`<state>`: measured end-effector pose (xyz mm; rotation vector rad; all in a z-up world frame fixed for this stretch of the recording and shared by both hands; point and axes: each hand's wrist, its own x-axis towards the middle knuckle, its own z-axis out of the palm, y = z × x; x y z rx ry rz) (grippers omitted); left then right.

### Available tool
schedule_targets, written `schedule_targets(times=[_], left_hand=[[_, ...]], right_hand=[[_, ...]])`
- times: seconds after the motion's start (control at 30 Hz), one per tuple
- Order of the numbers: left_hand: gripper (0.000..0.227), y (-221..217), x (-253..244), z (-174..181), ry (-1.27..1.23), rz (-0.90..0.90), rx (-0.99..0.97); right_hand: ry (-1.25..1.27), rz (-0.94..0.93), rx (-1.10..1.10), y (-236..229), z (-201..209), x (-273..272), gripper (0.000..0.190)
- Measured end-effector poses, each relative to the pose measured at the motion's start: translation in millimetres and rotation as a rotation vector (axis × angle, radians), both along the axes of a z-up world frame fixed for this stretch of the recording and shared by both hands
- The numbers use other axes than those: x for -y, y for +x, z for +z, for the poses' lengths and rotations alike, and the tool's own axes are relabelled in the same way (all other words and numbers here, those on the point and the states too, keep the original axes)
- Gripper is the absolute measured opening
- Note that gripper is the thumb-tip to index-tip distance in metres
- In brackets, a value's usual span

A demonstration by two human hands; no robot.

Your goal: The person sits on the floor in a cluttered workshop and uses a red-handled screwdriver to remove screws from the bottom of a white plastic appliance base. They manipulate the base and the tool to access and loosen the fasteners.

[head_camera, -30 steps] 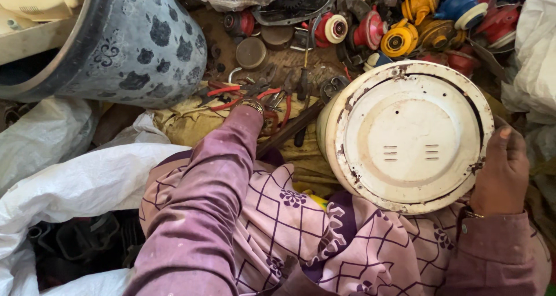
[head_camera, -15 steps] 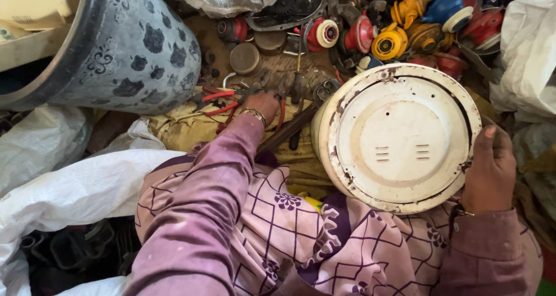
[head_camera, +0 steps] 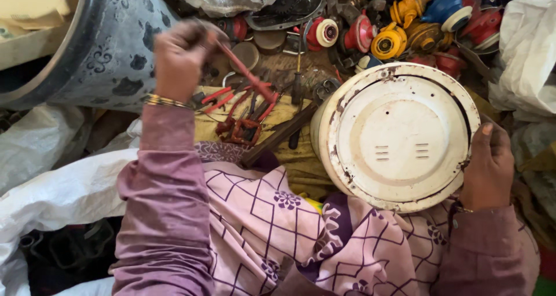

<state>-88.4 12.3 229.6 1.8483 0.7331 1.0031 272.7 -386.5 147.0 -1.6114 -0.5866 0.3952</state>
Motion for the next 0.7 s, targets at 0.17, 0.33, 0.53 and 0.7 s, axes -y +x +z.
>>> schedule_targets(times=[0.17,0.33,0.53,0.7], left_hand=[[0.009,5,49,49,-0.334,-0.079,0.686],[0.012,42,140,41,-0.657,-0.106,0.917],[0.004,69,192,14,-0.940,-0.334,0.744],[0.004,86,219,6,-1.054,-0.572,0.687]], right_hand=[[-0.006,-0.120,0.170,-1,3,-11,0.034],[0.219,-0.211,0.377,-42,37,-6,0.033],[0.123,0.318,-0.082,-101,104,34,0.040],[-0.459,0.596,0.111,-123,115,77,0.053]])
